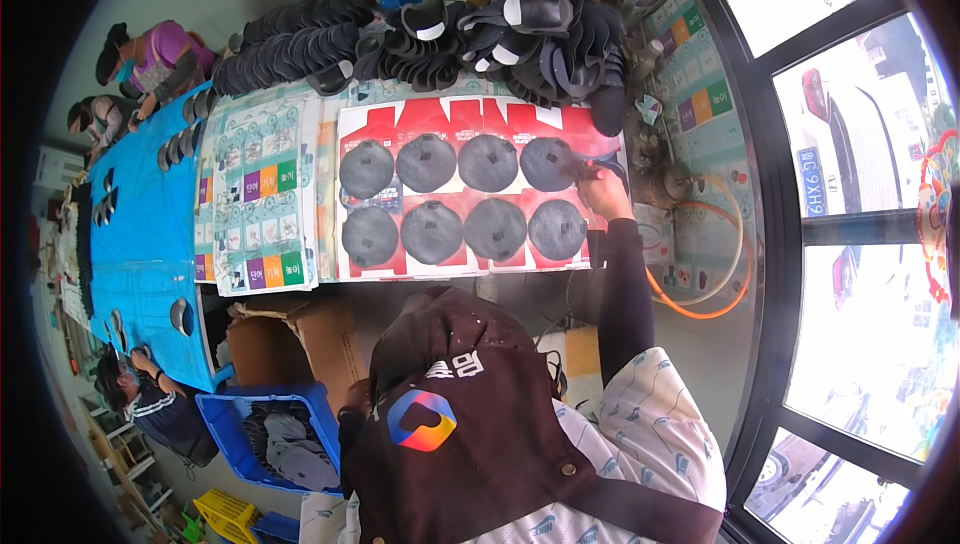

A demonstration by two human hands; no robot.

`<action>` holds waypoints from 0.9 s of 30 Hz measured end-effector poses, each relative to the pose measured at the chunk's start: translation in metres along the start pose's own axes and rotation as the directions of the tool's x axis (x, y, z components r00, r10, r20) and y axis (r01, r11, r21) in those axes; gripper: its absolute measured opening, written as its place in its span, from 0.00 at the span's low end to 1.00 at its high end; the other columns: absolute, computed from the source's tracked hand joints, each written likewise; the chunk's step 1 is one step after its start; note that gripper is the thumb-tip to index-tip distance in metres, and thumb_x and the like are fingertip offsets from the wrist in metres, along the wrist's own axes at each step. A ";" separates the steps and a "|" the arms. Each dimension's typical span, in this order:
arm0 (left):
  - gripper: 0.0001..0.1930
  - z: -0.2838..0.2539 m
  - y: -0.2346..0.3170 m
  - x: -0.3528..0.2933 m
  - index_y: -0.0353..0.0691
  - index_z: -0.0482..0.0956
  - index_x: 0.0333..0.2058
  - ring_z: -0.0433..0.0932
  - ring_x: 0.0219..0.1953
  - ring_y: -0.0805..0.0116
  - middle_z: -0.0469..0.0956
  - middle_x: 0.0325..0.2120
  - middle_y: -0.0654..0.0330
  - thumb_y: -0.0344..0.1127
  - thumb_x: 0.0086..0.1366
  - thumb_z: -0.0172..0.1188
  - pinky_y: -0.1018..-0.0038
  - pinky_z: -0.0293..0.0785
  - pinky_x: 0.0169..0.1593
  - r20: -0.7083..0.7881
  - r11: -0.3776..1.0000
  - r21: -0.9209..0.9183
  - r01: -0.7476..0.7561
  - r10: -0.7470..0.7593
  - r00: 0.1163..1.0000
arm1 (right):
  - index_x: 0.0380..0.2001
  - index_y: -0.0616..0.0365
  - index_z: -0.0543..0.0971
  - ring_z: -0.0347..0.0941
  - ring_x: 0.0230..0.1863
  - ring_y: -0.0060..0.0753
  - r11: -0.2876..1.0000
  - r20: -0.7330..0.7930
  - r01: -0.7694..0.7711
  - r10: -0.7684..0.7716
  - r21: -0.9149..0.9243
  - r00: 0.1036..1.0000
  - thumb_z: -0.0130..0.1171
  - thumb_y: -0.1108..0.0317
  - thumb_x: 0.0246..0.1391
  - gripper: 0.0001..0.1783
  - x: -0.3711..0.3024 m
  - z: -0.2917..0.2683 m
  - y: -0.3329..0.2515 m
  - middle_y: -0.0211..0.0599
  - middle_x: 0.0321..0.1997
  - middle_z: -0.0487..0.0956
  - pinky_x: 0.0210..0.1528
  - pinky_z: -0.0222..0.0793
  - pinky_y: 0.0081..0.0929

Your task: The recorder is applying adhesive to several shoe sole components laid out on a table using a small applicator tool connected to a hose.

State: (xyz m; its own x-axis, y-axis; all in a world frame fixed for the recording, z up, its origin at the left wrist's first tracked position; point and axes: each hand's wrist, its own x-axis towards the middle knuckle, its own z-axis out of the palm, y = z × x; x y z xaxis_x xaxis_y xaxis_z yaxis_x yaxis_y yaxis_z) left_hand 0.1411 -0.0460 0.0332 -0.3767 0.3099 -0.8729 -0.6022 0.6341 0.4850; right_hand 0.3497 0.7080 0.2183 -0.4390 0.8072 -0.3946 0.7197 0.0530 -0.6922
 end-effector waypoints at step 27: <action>0.14 -0.007 -0.013 0.017 0.39 0.80 0.46 0.73 0.29 0.73 0.79 0.30 0.64 0.40 0.69 0.54 0.77 0.67 0.30 0.014 0.983 -0.184 0.024 -0.021 1.000 | 0.39 0.61 0.83 0.75 0.51 0.66 0.995 -0.404 -0.095 0.075 -0.030 0.912 0.54 0.58 0.52 0.20 -0.025 0.004 0.002 0.64 0.42 0.80 0.51 0.70 0.51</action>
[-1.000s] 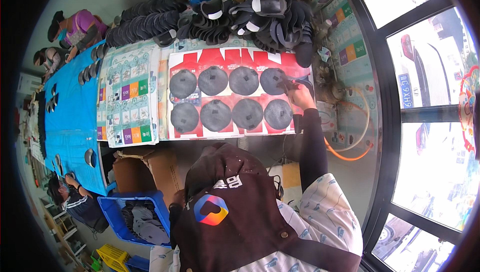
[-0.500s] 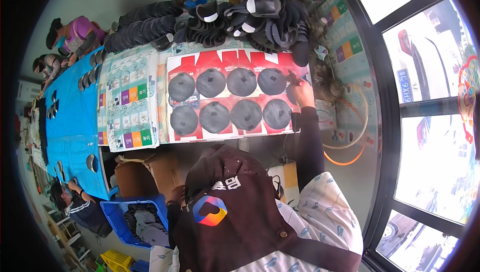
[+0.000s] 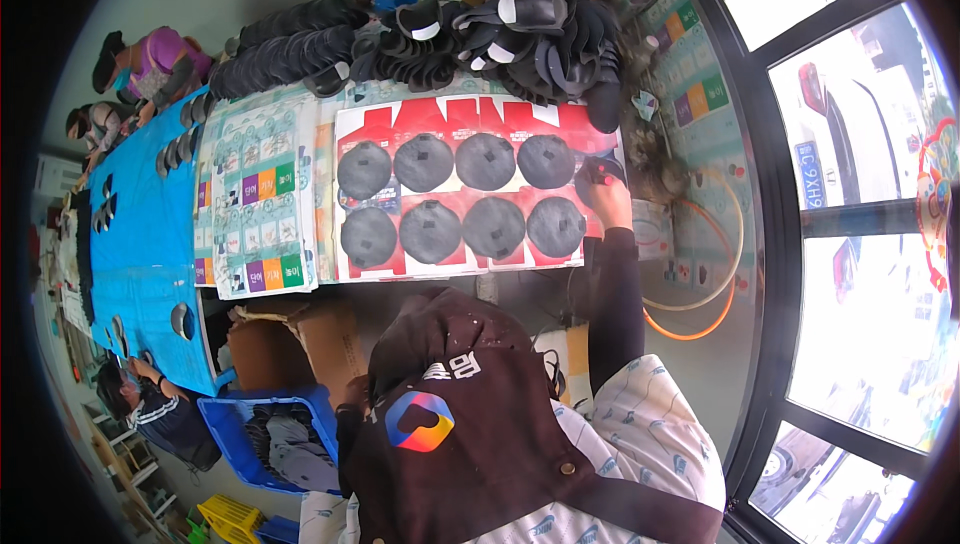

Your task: The recorder is applying adhesive to several shoe sole components laid out on a table using a small applicator tool connected to a hose.

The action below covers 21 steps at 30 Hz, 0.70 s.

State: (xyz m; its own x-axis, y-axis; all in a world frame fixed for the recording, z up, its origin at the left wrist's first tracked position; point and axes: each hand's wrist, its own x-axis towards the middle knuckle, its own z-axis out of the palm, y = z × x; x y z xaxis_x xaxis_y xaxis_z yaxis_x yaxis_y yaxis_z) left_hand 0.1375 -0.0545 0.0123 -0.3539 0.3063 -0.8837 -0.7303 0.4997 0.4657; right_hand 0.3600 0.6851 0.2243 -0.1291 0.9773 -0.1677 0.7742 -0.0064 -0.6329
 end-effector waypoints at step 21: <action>0.13 -0.002 0.000 -0.010 0.40 0.80 0.48 0.81 0.36 0.63 0.81 0.35 0.60 0.36 0.67 0.54 0.68 0.76 0.37 0.363 0.121 0.876 -0.467 0.473 0.803 | 0.26 0.62 0.81 0.76 0.20 0.34 0.979 0.376 -0.007 -0.072 0.205 0.924 0.58 0.67 0.46 0.09 0.011 0.016 0.007 0.41 0.18 0.78 0.25 0.67 0.34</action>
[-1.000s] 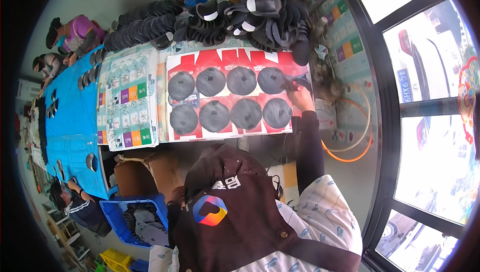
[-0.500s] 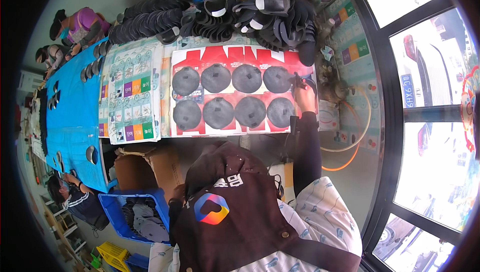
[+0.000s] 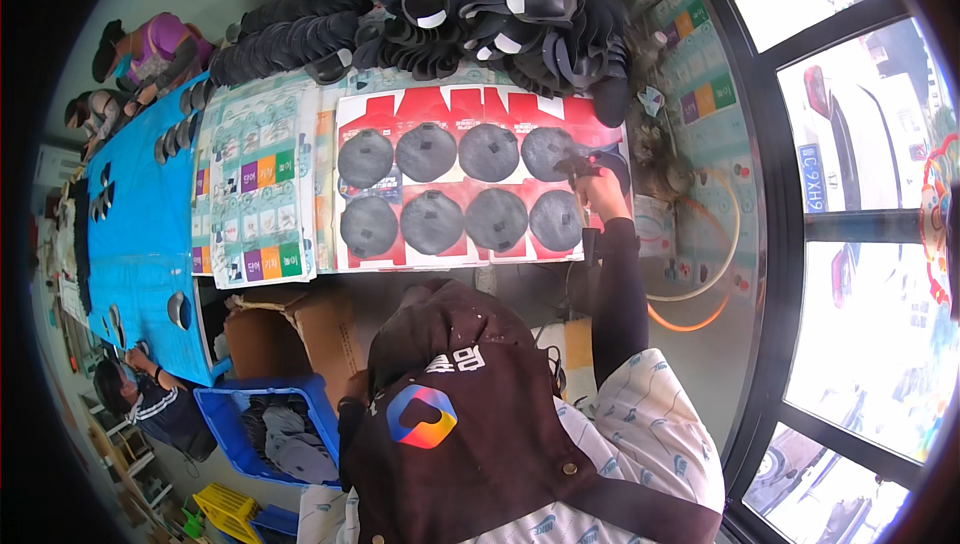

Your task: The recorder is applying adhesive to several shoe sole components laid out on a table using a small applicator tool connected to a hose.

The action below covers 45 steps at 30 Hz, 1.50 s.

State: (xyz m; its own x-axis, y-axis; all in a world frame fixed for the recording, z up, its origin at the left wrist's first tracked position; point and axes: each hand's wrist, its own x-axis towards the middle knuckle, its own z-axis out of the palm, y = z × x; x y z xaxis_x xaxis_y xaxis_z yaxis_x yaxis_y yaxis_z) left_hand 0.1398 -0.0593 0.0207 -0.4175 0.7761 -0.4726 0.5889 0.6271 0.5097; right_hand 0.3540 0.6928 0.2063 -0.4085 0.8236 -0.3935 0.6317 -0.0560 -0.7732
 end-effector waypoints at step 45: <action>0.17 0.003 0.012 0.040 0.41 0.77 0.53 0.78 0.39 0.67 0.80 0.40 0.61 0.40 0.71 0.50 0.69 0.74 0.39 0.451 0.060 -0.835 0.547 -0.495 0.743 | 0.42 0.60 0.82 0.76 0.51 0.63 0.971 -0.303 -0.172 0.115 -0.169 0.946 0.56 0.61 0.50 0.19 -0.046 -0.080 0.044 0.63 0.41 0.81 0.52 0.71 0.49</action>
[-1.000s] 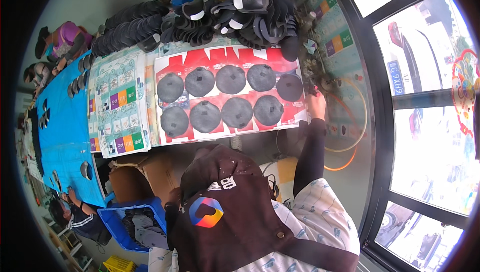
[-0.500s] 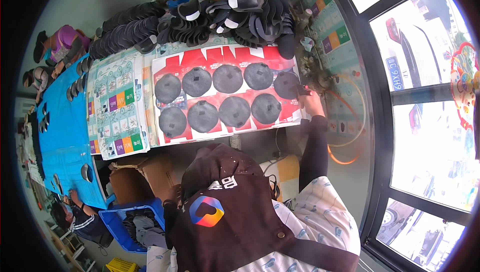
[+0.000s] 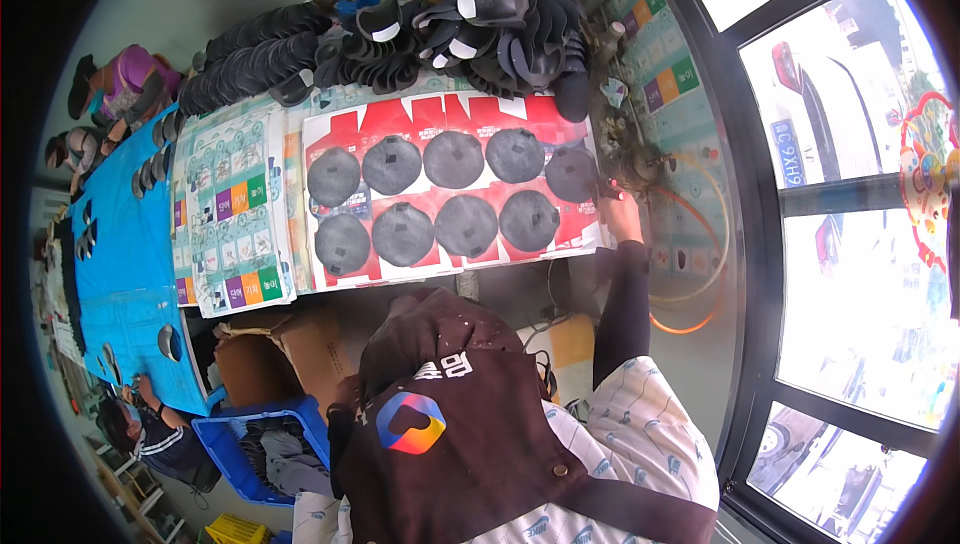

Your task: The recorder is applying adhesive to several shoe sole components laid out on a table using a small applicator tool connected to a hose.

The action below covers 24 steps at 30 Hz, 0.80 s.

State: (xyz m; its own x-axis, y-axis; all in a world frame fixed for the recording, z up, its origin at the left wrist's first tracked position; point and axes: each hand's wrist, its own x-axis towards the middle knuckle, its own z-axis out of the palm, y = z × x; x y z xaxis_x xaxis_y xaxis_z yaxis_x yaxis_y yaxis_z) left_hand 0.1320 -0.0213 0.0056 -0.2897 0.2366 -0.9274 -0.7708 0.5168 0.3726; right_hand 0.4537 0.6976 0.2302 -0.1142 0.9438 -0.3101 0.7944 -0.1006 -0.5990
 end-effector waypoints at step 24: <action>0.11 0.007 0.019 -0.026 0.36 0.77 0.40 0.80 0.40 0.39 0.80 0.36 0.41 0.33 0.67 0.48 0.51 0.76 0.42 0.314 0.311 0.805 -0.506 0.500 0.807 | 0.15 0.60 0.78 0.71 0.14 0.30 0.979 -0.154 0.194 -0.182 0.065 0.971 0.54 0.67 0.41 0.09 0.014 0.017 0.012 0.36 0.12 0.74 0.20 0.63 0.32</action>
State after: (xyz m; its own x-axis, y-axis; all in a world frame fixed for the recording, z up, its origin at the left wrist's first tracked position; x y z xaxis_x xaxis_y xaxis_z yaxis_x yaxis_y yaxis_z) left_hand 0.1284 -0.0119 0.0374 -0.4406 0.7079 -0.5521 0.3635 0.7030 0.6113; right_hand 0.4516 0.7048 0.2064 -0.1638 0.9834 -0.0779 0.7165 0.0643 -0.6946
